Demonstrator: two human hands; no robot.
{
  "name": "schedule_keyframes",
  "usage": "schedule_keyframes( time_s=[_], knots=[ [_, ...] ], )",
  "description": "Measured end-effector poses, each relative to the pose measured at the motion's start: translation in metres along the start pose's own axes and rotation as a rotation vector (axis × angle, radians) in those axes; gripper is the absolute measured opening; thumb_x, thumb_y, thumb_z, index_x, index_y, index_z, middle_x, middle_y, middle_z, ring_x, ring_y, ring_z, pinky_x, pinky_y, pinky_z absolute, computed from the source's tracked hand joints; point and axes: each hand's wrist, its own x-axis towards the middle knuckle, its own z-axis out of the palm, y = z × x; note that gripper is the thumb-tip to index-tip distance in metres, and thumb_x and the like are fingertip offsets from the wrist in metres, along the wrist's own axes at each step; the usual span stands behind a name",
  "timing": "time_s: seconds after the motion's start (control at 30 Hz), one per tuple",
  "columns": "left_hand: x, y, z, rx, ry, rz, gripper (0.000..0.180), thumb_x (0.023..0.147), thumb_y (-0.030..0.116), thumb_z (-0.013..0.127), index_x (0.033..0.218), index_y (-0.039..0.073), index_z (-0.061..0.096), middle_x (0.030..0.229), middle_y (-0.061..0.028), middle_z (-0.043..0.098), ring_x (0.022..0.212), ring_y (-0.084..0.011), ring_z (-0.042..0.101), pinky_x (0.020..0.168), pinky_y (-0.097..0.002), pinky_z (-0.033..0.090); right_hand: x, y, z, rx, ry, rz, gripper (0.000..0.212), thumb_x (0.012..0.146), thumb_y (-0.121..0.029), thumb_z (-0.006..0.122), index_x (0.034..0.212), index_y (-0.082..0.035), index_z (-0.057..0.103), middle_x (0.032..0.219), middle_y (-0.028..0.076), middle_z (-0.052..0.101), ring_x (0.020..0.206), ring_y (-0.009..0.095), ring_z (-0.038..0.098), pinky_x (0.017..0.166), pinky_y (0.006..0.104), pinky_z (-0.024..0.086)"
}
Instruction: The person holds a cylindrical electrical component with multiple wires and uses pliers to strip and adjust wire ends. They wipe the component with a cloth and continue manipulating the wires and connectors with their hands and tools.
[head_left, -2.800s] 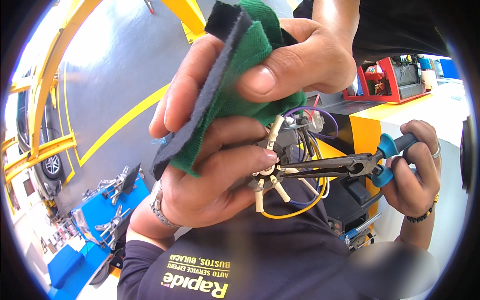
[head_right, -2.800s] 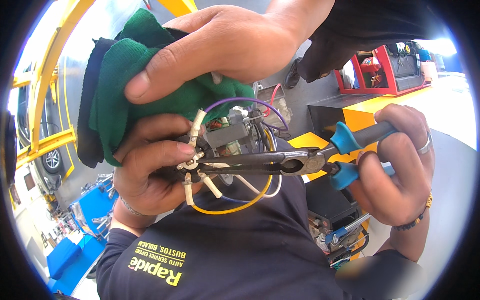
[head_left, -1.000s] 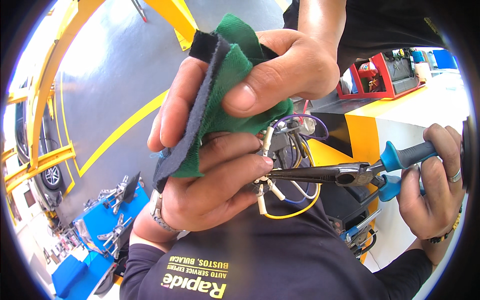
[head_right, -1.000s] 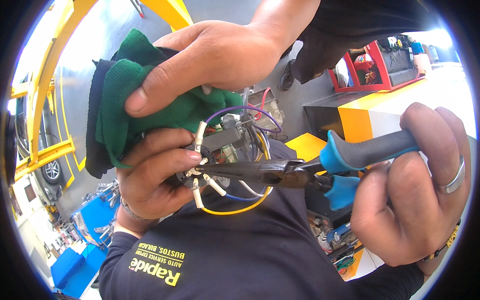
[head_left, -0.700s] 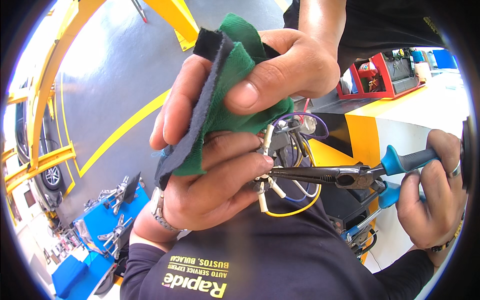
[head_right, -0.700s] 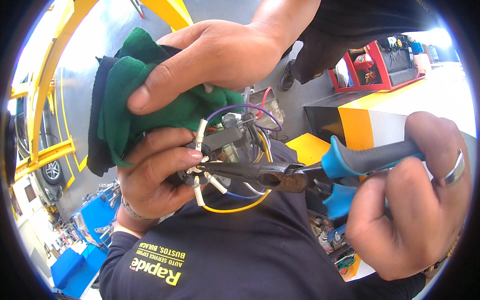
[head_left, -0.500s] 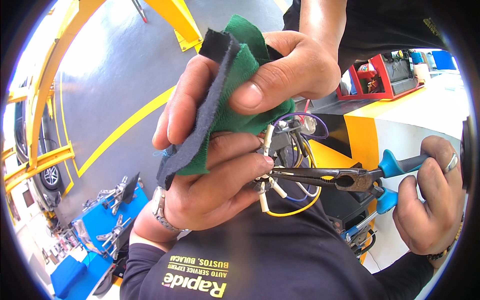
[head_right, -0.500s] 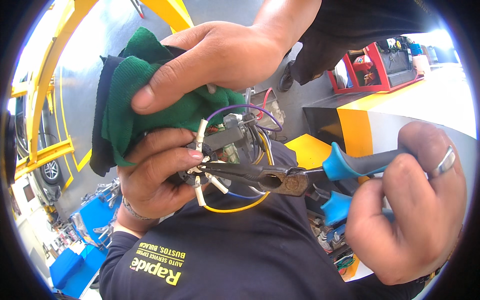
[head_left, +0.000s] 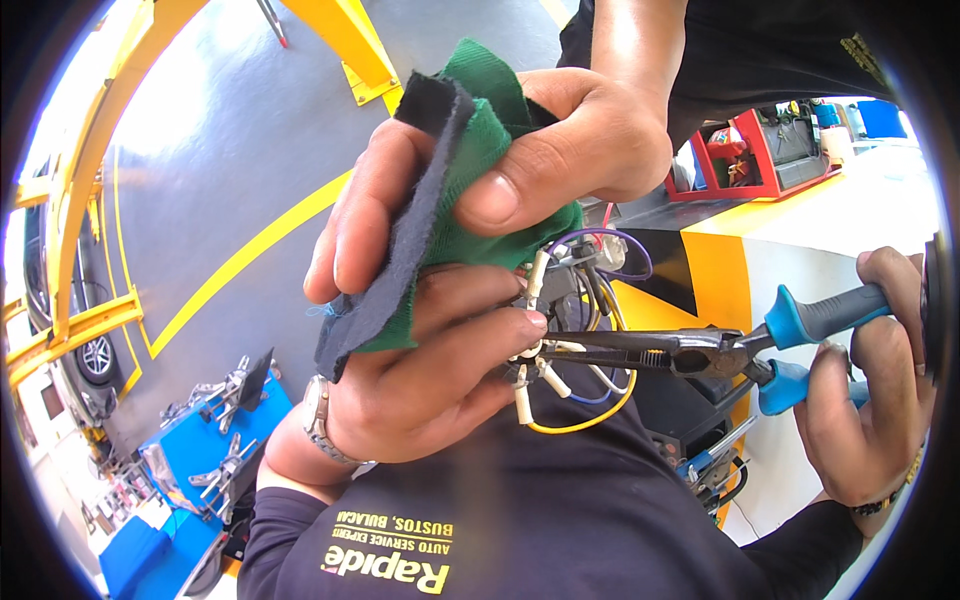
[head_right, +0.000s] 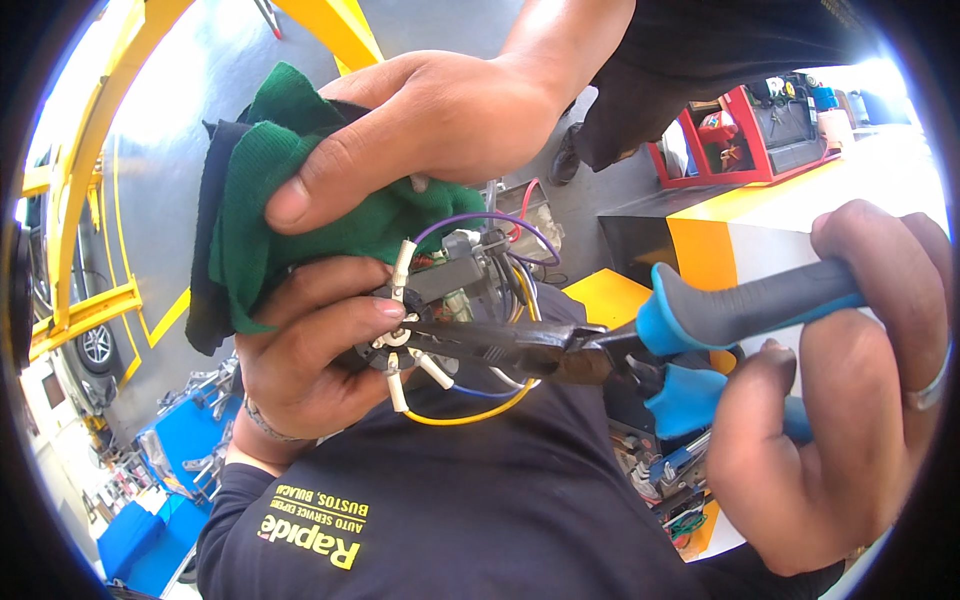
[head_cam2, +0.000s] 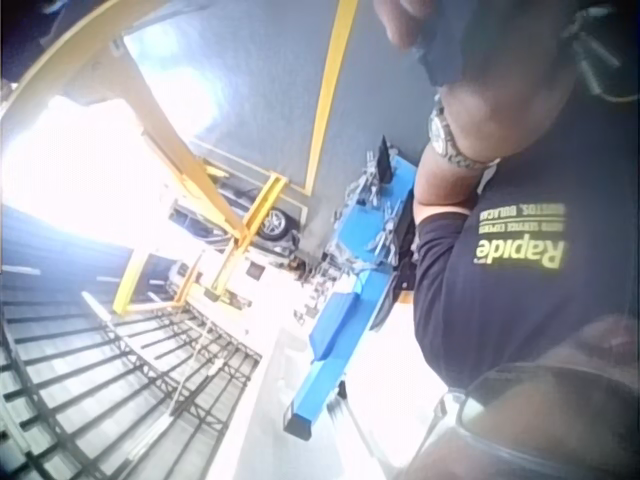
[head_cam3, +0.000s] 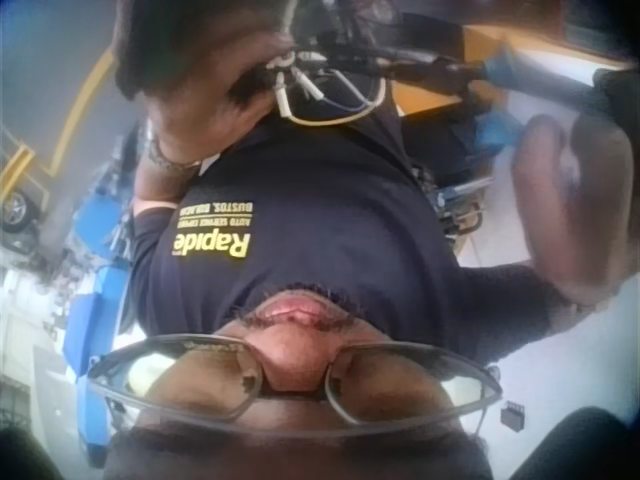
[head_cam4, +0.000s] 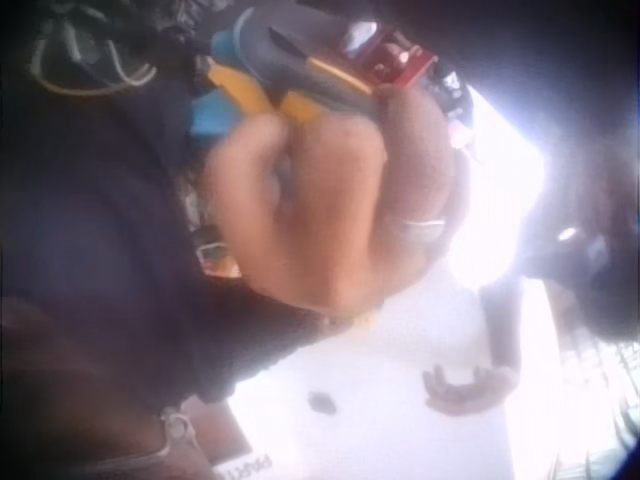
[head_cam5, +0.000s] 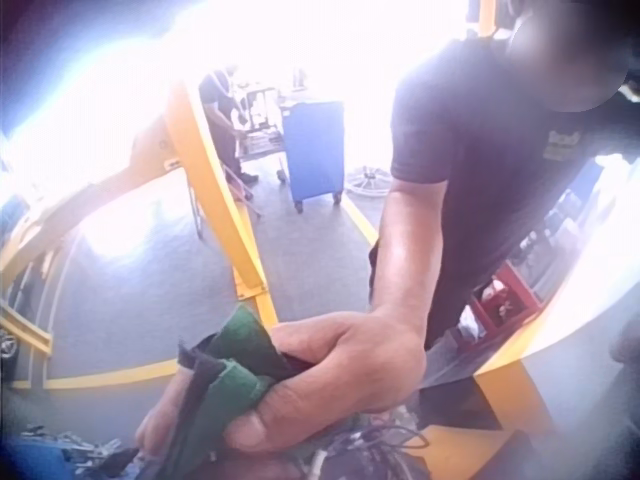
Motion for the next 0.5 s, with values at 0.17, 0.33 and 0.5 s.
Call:
schedule_keyframes(
  time_s=[0.17, 0.33, 0.5],
  knots=[
    [0.011, 0.003, -0.005, 0.074, -0.006, 0.019, 0.044, 0.066, 0.009, 0.095, 0.103, 0.011, 0.071, 0.104, -0.0094, 0.074, 0.090, -0.0251, 0.072, 0.084, -0.0368, 0.057, 0.012, 0.031, 0.027, 0.167, 0.013, -0.383, 0.032, 0.053, -0.001, 0.075, 0.080, 0.002, 0.057, 0.090, 0.021, 0.053, 0.095, 0.043, 0.062, 0.071, 0.0511, 0.052],
    [-0.001, -0.041, 0.012, -0.038, 0.013, 0.257, 0.049, 0.061, -0.003, 0.085, 0.107, 0.005, 0.073, 0.108, -0.0127, 0.068, 0.112, -0.0372, 0.065, 0.102, -0.0498, 0.049, 0.004, 0.025, 0.055, 0.208, 0.127, -0.354, 0.043, 0.040, -0.015, 0.073, 0.080, -0.003, 0.061, 0.078, 0.011, 0.048, 0.084, 0.035, 0.062, 0.065, 0.0433, 0.052],
    [0.006, -0.011, -0.003, -0.026, -0.093, 0.085, 0.052, 0.059, -0.004, 0.085, 0.109, 0.003, 0.074, 0.109, -0.0131, 0.067, 0.113, -0.0365, 0.065, 0.102, -0.0493, 0.049, 0.004, 0.028, 0.055, 0.125, 0.164, -0.417, 0.042, 0.042, -0.009, 0.075, 0.081, -0.004, 0.060, 0.075, 0.011, 0.047, 0.085, 0.036, 0.062, 0.062, 0.0451, 0.052]
  ],
)
